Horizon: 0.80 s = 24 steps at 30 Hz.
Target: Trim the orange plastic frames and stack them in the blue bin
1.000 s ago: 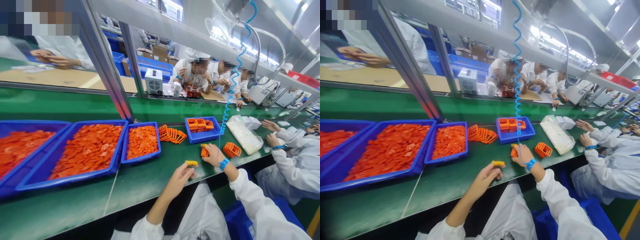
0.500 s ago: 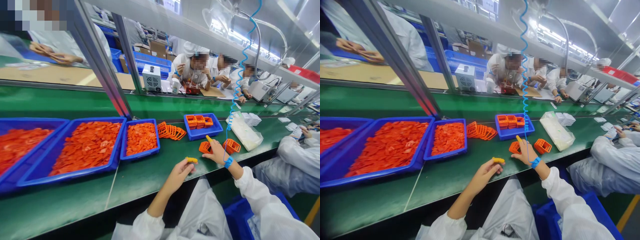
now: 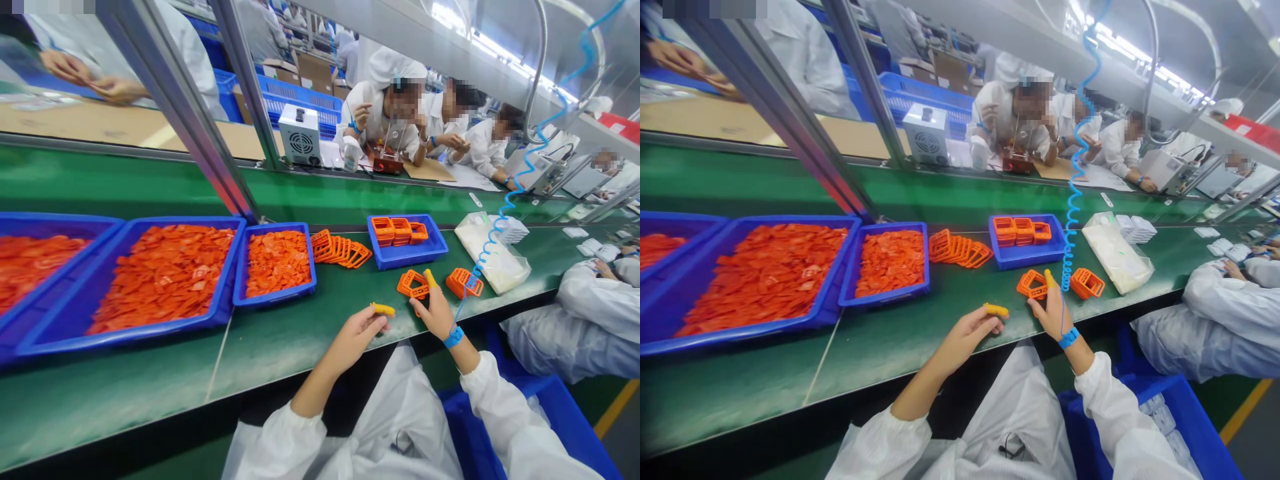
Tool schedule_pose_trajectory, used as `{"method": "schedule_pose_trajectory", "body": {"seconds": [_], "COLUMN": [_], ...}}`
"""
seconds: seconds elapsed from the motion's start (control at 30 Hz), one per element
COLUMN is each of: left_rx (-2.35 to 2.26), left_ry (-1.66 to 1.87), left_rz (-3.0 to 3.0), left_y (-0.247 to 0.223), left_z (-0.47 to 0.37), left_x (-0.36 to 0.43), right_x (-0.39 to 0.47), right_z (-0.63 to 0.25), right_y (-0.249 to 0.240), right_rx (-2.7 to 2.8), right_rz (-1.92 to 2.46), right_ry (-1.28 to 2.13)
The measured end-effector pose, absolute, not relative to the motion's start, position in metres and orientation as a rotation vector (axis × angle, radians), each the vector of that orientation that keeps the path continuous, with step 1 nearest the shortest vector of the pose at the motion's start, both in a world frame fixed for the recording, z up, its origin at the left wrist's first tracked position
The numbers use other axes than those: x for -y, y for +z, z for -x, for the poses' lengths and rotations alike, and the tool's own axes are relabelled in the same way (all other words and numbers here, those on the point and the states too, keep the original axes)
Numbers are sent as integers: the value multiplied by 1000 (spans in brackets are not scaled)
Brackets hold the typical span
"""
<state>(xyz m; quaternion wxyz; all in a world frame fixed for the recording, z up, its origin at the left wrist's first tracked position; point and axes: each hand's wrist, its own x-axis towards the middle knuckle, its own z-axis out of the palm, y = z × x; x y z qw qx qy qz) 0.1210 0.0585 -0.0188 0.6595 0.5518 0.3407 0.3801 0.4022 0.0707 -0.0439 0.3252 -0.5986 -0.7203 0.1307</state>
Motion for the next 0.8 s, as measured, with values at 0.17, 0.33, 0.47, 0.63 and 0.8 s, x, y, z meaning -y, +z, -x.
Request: {"method": "schedule_pose_trajectory", "body": {"seconds": [0.17, 0.33, 0.47, 0.63, 0.8], "left_rx": [-781, -783, -785, -786, -794], "left_ry": [860, 865, 865, 857, 870], "left_rz": [-1246, -1255, -1248, -1249, -1247], "left_y": [-18, -18, -18, -15, -9], "left_z": [-121, -121, -121, -120, -121], "left_x": [-59, -59, -59, -59, -59], "right_x": [-66, -63, -59, -67, -91], "right_z": [-401, -395, -393, -404, -417], "right_y": [-49, -46, -35, 4, 41], "right_rx": [1863, 1869, 1820, 1700, 1614], "right_rz": [1591, 1609, 1569, 1516, 1457], "right_ry": [304, 264, 246, 430, 618]}}
